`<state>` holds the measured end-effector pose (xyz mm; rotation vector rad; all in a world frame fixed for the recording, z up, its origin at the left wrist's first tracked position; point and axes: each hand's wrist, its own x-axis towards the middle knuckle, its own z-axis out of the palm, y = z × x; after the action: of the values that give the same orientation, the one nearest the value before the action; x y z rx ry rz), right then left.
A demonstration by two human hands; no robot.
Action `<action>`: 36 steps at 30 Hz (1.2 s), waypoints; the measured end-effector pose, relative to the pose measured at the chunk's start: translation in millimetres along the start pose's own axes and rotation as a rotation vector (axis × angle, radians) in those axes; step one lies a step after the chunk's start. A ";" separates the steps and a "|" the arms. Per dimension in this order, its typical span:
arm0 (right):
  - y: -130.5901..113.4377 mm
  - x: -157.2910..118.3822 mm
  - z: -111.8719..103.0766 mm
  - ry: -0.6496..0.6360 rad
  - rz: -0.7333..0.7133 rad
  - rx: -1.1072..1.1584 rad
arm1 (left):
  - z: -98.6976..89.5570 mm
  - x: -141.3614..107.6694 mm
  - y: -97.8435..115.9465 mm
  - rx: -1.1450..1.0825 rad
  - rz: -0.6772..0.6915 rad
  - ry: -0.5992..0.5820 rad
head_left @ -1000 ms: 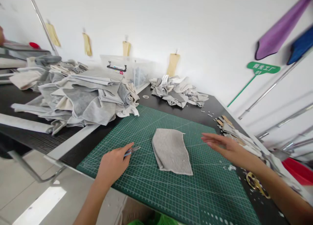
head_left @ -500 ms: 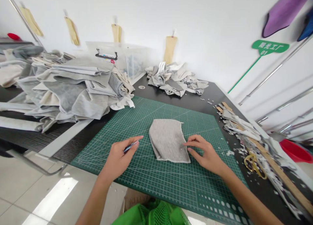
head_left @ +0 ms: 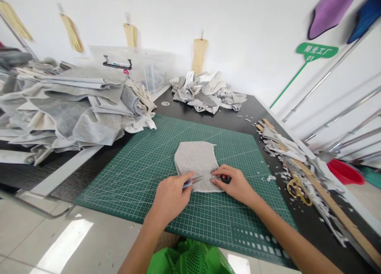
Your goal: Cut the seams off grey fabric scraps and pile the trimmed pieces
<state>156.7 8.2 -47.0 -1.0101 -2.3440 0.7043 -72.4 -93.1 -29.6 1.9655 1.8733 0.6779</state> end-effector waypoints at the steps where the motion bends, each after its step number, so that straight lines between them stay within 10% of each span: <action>1: 0.1 0.2 0.0 0.004 0.009 -0.001 | 0.7 -0.9 -0.9 0.002 -0.005 0.002; 13: -11.5 0.0 2.3 0.155 0.016 -0.025 | 4.4 -4.4 -2.5 0.129 0.036 -0.074; 22: -11.2 -29.9 -74.0 0.635 0.156 -0.299 | 6.3 -4.4 -6.9 0.154 0.072 -0.051; 29: -3.3 -56.7 -94.1 0.579 0.191 -0.504 | 7.2 -5.8 -8.9 0.164 0.073 -0.053; 36: 57.5 -95.5 -152.3 0.364 0.512 -0.876 | 7.1 -7.2 -10.0 0.148 0.075 -0.043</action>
<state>336.9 9.5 9.1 -1.9445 -2.0544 -0.4079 -76.9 -99.0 -41.8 2.1336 1.8810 0.5268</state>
